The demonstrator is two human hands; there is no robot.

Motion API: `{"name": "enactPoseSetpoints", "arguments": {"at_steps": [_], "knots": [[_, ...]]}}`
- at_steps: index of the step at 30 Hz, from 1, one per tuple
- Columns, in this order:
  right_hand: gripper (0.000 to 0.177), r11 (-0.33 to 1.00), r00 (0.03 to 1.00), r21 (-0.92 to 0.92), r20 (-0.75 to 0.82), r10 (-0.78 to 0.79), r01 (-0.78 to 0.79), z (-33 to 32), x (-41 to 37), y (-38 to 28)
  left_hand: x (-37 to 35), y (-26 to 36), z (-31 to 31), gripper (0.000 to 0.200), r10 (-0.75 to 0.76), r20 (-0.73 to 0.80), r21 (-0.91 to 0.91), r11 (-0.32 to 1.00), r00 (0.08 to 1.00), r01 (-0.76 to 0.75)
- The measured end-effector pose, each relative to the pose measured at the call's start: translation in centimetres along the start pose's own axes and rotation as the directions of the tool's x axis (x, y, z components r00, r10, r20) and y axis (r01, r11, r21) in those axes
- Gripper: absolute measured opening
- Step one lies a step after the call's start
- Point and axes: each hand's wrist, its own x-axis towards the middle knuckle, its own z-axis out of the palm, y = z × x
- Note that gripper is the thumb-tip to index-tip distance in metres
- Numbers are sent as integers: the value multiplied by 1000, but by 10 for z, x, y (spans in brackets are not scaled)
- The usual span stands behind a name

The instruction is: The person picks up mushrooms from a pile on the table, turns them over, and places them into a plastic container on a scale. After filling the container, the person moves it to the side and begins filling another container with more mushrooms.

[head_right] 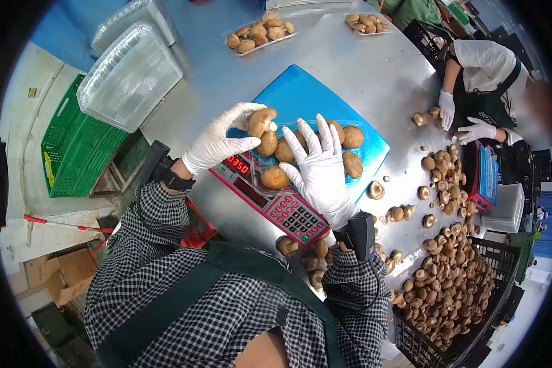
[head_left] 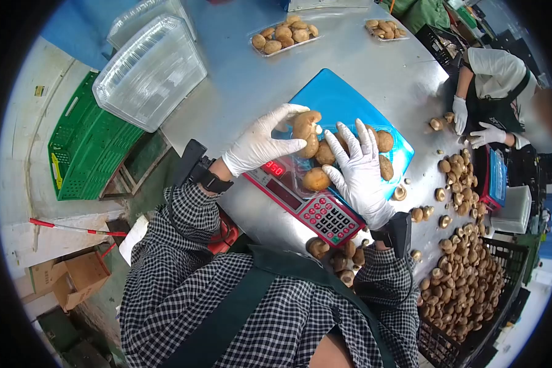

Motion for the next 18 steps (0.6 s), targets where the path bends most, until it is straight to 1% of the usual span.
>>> {"name": "enactPoseSetpoints", "arguments": {"at_steps": [1,3,4,5,7,8,9,10,11,12,13,14,15,16,17,18], "knots": [[61,1000,1000,-2,-3,1,-1,-2,-1,0,0,1,0,55,15,1,25,1000,1000,-15],[62,969,991,248,-126,38,-5,-10,-6,2,0,2,0,55,21,4,5,1000,1000,-21],[60,967,984,252,-166,65,-22,-21,-11,3,-1,3,-1,55,25,5,-18,1000,1000,-25],[55,933,974,348,-163,156,-91,-30,-20,5,-2,7,0,55,25,10,-19,1000,1000,-25],[53,840,934,525,-212,287,-139,-41,-39,6,-3,21,4,56,138,-25,97,986,990,-135],[54,703,901,682,-150,406,-203,-46,-48,0,-5,31,10,57,181,-27,201,964,983,-172],[59,621,890,747,-89,447,-236,-51,-59,-5,-7,45,18,58,226,-23,301,930,974,-209],[63,432,869,864,11,495,-257,-56,-68,-16,-7,60,29,58,275,17,364,894,961,-262],[67,221,848,939,116,518,-263,-60,-77,-27,-6,69,46,58,311,64,388,868,948,-311],[74,143,865,960,147,479,-242,-61,-85,-31,-11,70,67,57,413,84,418,812,907,-409],[74,126,843,965,134,522,-232,-65,-96,-37,-14,75,88,58,357,199,458,789,912,-409],[71,85,801,962,164,576,-258,-68,-106,-42,-20,74,110,63,426,207,456,754,881,-472],[68,39,759,958,199,620,-283,-70,-118,-44,-27,74,128,66,388,268,459,753,882,-471],[59,-6,671,933,263,693,-360,-73,-132,-47,-33,73,144,69,360,327,423,771,874,-476],[53,7,597,905,275,754,-426,-76,-149,-51,-38,75,156,68,280,406,400,801,870,-444],[51,-4,577,884,309,756,-468,-80,-165,-51,-42,73,165,68,336,423,325,810,841,-488]]}}
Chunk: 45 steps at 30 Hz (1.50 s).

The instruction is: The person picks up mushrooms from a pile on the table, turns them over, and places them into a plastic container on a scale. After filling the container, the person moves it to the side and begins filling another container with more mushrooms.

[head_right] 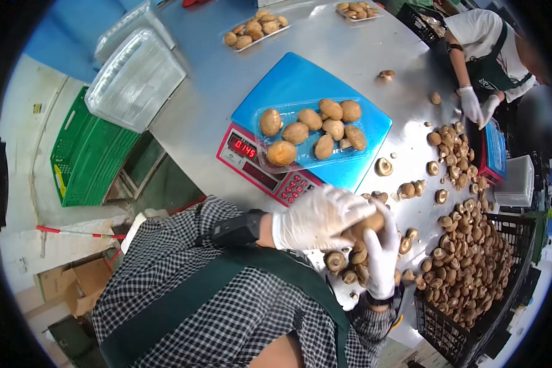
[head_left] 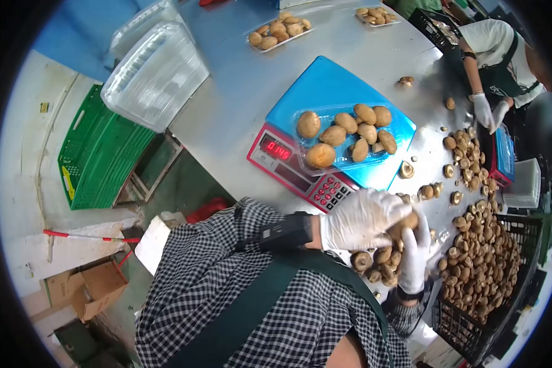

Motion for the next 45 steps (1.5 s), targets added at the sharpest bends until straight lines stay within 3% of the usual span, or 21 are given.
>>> {"name": "enactPoseSetpoints", "arguments": {"at_steps": [2,3,5,7,8,9,11,13,14,15,17,18,20,23,25,30,34,39,41,42,45], "knots": [[50,993,995,-92,-62,72,-77,-34,-31,24,-7,-1,24,59,157,-171,-41,985,973,-166],[49,992,997,-101,-47,67,-72,-47,-46,29,-7,1,17,59,159,-166,-45,985,973,-169],[49,977,985,-121,-31,172,-174,-78,-82,46,-4,-2,-9,49,116,-69,82,990,991,-110],[47,907,939,-245,-71,335,-342,-103,-127,54,-9,-24,-27,42,-122,-8,131,984,992,122],[45,861,898,-255,-128,421,-440,-118,-151,77,-6,-25,-37,37,-49,-224,40,997,973,59],[42,807,861,-298,-189,473,-509,-126,-170,90,-2,-29,-42,36,-62,-289,59,995,955,82],[41,717,767,-275,-210,606,-641,-139,-210,119,-4,-21,-43,34,-88,-364,6,995,927,97],[45,636,701,-295,-259,665,-713,-153,-253,160,-3,-2,-32,31,-64,-293,30,997,954,76],[49,526,720,-510,-331,610,-681,-156,-265,172,2,5,-21,30,-41,-215,-27,999,976,36],[49,534,714,-487,-348,607,-691,-162,-275,182,7,11,-8,29,-19,-143,-77,997,990,8],[56,265,616,-612,-481,624,-746,-166,-259,168,28,26,17,31,13,-11,-154,988,1000,-15],[48,402,660,-527,-544,518,-749,-162,-252,153,38,37,29,31,35,25,-188,982,999,-29],[38,728,812,-432,-503,294,-532,-171,-231,142,59,50,54,30,73,73,-212,976,995,-56],[34,826,851,-447,-521,72,-344,-193,-180,126,95,60,96,31,109,131,-298,952,985,-66],[33,865,851,-467,-516,-99,-182,-216,-142,127,118,62,121,32,15,299,-392,914,954,108],[40,766,751,-622,-581,-314,-161,-269,-47,143,183,42,197,41,-9,326,-311,943,945,116],[49,626,725,-708,-612,-314,-327,-305,11,155,232,23,257,50,-91,332,-165,974,939,153],[56,451,729,-795,-580,-365,-407,-330,57,177,272,14,324,63,-56,340,41,998,939,44],[60,246,745,-842,-539,-392,-480,-334,71,182,280,9,348,63,-53,354,60,998,934,33],[62,205,755,-846,-533,-382,-493,-336,76,185,284,14,350,61,-108,429,87,993,897,78],[60,200,813,-842,-537,-223,-501,-339,85,197,281,4,360,50,-24,311,1,1000,950,25]]}}
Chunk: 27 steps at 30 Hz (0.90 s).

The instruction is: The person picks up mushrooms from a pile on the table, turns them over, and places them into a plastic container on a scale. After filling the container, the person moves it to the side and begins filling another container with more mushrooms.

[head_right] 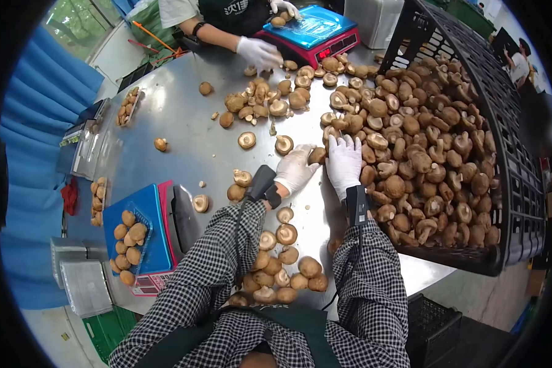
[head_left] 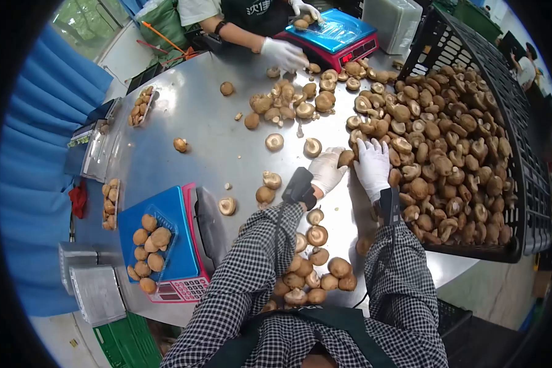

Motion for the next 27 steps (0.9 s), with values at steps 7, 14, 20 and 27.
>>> {"name": "enactPoseSetpoints", "arguments": {"at_steps": [7,14,20,27], "knots": [[58,634,983,770,-165,87,73,-31,-33,-7,-28,-8,-39,40,-188,160,-518,820,969,244],[62,-803,968,547,62,-241,-235,-100,-90,-39,-113,27,-114,49,-49,270,-960,59,962,273],[64,-841,930,412,52,-363,-351,-124,-117,-55,-162,47,-147,54,-4,250,-947,-208,968,244],[50,-831,851,223,-11,-526,-510,-159,-125,-62,-205,66,-180,52,-50,182,-972,-160,982,172]]}}
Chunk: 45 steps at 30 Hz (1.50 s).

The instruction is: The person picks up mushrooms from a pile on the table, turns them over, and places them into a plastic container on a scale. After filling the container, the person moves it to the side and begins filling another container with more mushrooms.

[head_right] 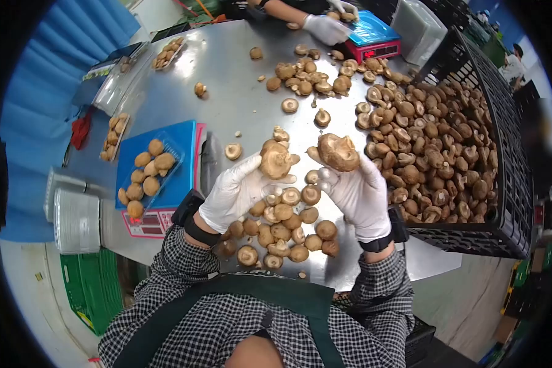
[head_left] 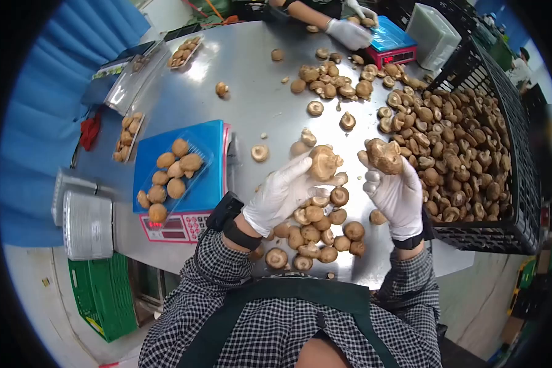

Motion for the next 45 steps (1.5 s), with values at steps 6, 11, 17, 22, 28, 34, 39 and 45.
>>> {"name": "enactPoseSetpoints", "arguments": {"at_steps": [6,11,17,22,28,34,39,45], "knots": [[59,783,999,-620,-39,33,-50,47,5,-6,-34,13,1,52,43,10,-55,998,999,-42],[66,283,998,-958,-63,-26,-53,60,27,47,-83,25,-22,51,293,-140,501,845,946,-188],[58,57,994,-998,8,109,2,39,84,140,-172,50,-67,57,725,-293,950,294,623,105],[61,-141,930,-931,305,204,336,47,131,209,-220,72,-102,57,895,-111,920,-72,432,385],[62,-134,903,-907,363,232,399,45,162,252,-211,86,-133,55,859,-69,816,-244,508,524],[62,-123,943,-943,285,171,308,34,166,242,-208,88,-152,59,838,-68,783,-291,541,550],[60,-221,967,-943,234,101,251,36,164,227,-208,91,-158,56,818,-57,768,-330,572,549],[57,-129,977,-970,200,68,208,36,168,223,-206,91,-157,49,818,-115,745,-305,564,593]]}}
